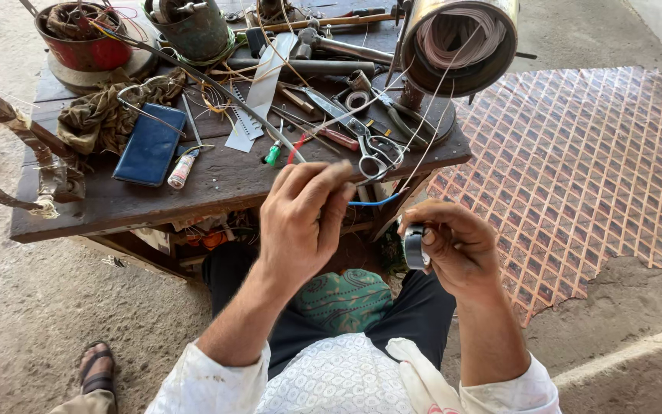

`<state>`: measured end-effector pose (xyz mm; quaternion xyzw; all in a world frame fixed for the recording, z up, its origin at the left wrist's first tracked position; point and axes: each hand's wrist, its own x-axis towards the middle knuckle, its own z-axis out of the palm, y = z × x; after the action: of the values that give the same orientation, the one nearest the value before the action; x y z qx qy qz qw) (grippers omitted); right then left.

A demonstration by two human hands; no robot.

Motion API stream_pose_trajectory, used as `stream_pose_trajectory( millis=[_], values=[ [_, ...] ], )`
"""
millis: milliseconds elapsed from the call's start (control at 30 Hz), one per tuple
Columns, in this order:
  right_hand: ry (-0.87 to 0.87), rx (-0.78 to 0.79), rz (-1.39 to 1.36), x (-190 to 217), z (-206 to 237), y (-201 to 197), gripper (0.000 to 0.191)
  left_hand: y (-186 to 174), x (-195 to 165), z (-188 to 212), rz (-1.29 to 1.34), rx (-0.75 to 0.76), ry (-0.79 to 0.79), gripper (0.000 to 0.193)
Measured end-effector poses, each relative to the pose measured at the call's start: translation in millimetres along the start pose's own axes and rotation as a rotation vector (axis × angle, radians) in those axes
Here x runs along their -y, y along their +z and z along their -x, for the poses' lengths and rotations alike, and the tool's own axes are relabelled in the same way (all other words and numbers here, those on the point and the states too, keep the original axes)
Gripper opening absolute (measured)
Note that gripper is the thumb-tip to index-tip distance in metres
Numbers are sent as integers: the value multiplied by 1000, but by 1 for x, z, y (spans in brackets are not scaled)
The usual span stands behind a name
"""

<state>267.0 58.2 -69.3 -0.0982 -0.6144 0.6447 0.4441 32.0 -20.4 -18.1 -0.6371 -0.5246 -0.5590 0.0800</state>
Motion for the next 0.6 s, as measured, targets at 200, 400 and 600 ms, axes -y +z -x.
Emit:
stream_pose_trajectory(
  millis=[200,400,600],
  values=[
    [-44,27,7,-2,-1,5,23,-13,-34,15,387,180,-36,29],
    [13,12,30,0,5,8,20,-12,-39,14,302,270,85,23],
    [51,58,128,2,9,4,21,-5,-36,25,141,256,145,13]
  ],
)
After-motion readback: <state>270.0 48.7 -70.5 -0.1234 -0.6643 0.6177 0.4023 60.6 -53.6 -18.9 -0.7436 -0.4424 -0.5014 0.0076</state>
